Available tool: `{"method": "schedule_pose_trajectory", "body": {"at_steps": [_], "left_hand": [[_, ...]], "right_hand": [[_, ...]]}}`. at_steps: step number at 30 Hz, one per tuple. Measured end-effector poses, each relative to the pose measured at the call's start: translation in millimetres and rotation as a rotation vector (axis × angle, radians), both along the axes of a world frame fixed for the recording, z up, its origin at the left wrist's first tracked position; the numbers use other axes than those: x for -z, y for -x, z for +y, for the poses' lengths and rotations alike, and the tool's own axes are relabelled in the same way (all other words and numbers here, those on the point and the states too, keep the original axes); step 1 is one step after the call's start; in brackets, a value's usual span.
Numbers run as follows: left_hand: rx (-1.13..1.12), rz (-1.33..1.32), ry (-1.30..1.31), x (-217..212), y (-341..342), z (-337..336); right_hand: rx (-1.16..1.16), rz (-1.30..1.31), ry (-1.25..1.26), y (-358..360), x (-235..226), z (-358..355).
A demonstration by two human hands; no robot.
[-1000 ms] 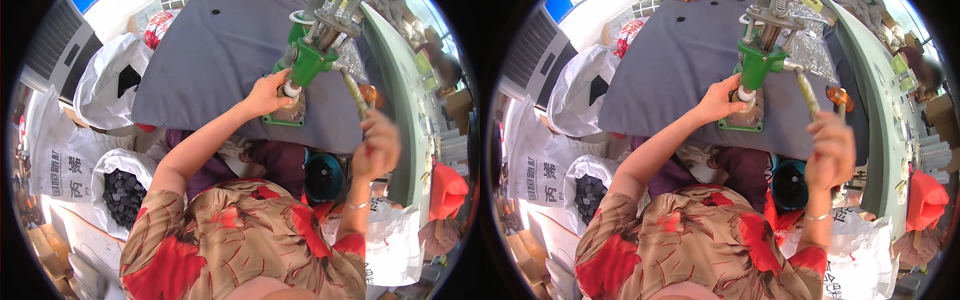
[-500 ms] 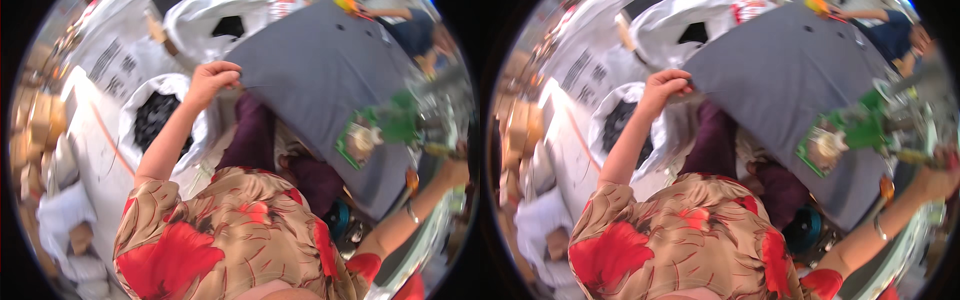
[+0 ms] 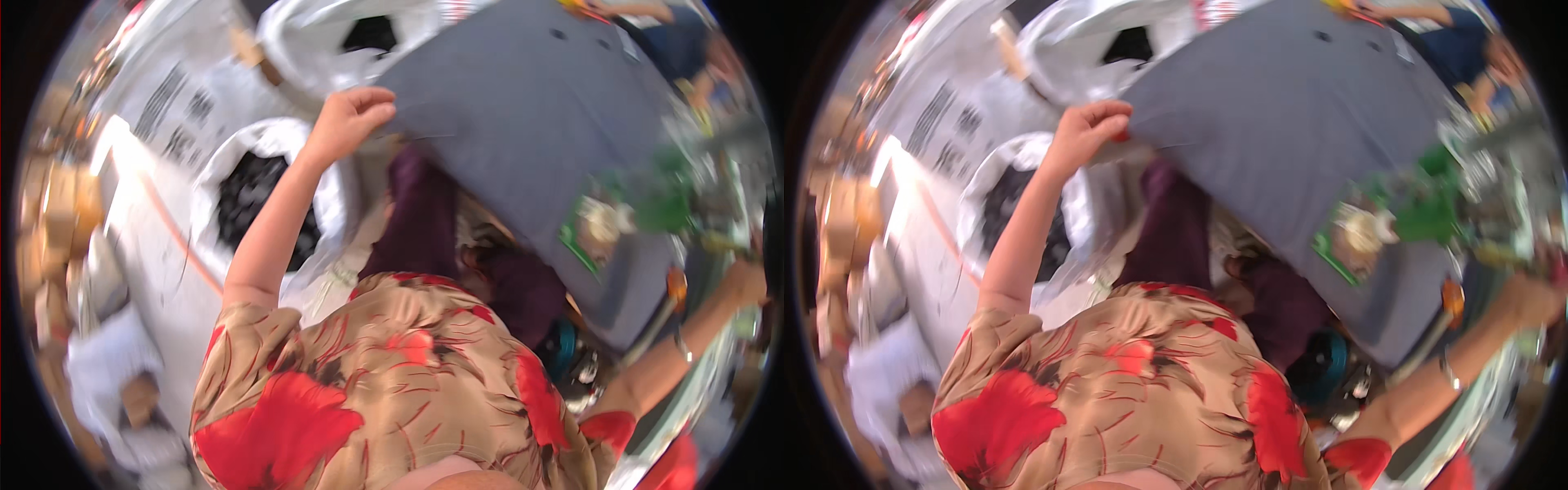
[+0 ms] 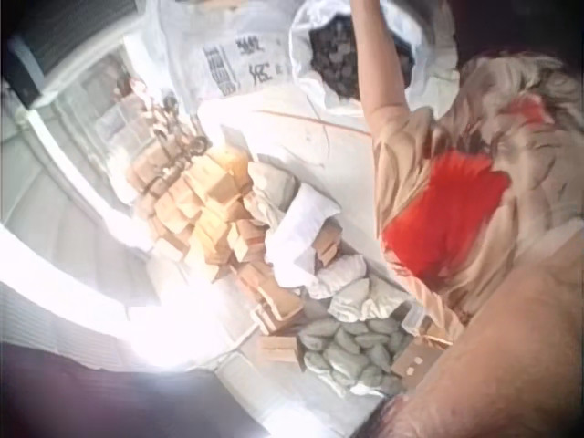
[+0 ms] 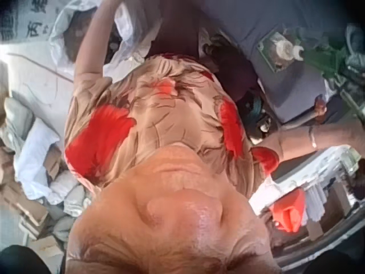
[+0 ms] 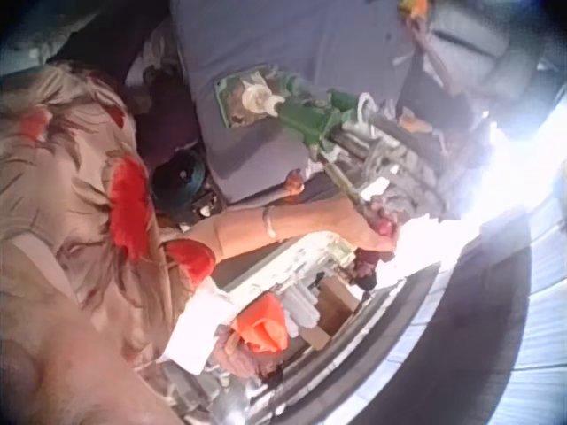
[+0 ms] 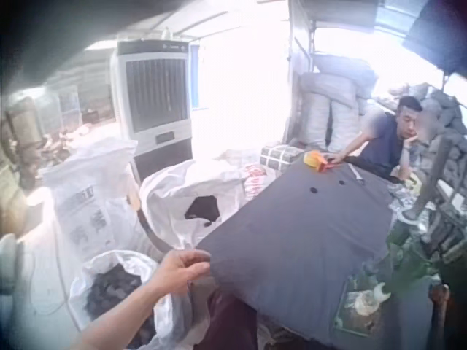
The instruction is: Using a manual hand press to assemble small black plastic discs.
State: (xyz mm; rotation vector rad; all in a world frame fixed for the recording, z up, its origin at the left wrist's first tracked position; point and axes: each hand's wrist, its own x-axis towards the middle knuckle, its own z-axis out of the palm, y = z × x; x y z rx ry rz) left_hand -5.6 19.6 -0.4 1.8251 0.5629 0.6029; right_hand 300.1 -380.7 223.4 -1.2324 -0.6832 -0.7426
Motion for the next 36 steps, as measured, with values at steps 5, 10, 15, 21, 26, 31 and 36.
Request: {"method": "schedule_pose_trajectory", "body": {"at_steps": [5,10,15,21,26,31,36], "left_hand": [[0.404,-0.097,-0.064,14.1,-103.2,-95.5],[0.543,-0.103,-0.437,26.0,-141.9,-162.6],[0.622,-0.099,-0.733,27.4,-165.6,-199.6],[0.619,0.084,-0.903,26.8,-174.0,-230.1],[0.585,0.063,-0.856,30.4,-175.5,-229.9],[0.552,0.116,-0.949,30.9,-175.6,-235.4],[0.59,0.14,-1.03,22.5,-172.7,-234.6]], "right_hand": [[-0.129,-0.045,0.168,-9.8,22.1,-50.5],[0.214,0.187,0.093,-13.3,106.3,-55.3],[-0.289,0.538,0.001,-44.2,162.6,-37.0],[-0.872,0.732,0.121,-64.8,152.0,-40.2],[-0.816,0.41,0.513,-91.0,174.9,9.2],[-0.953,0.39,0.24,-101.0,212.4,36.3],[-0.545,0.237,0.289,-88.6,202.8,41.0]]}}
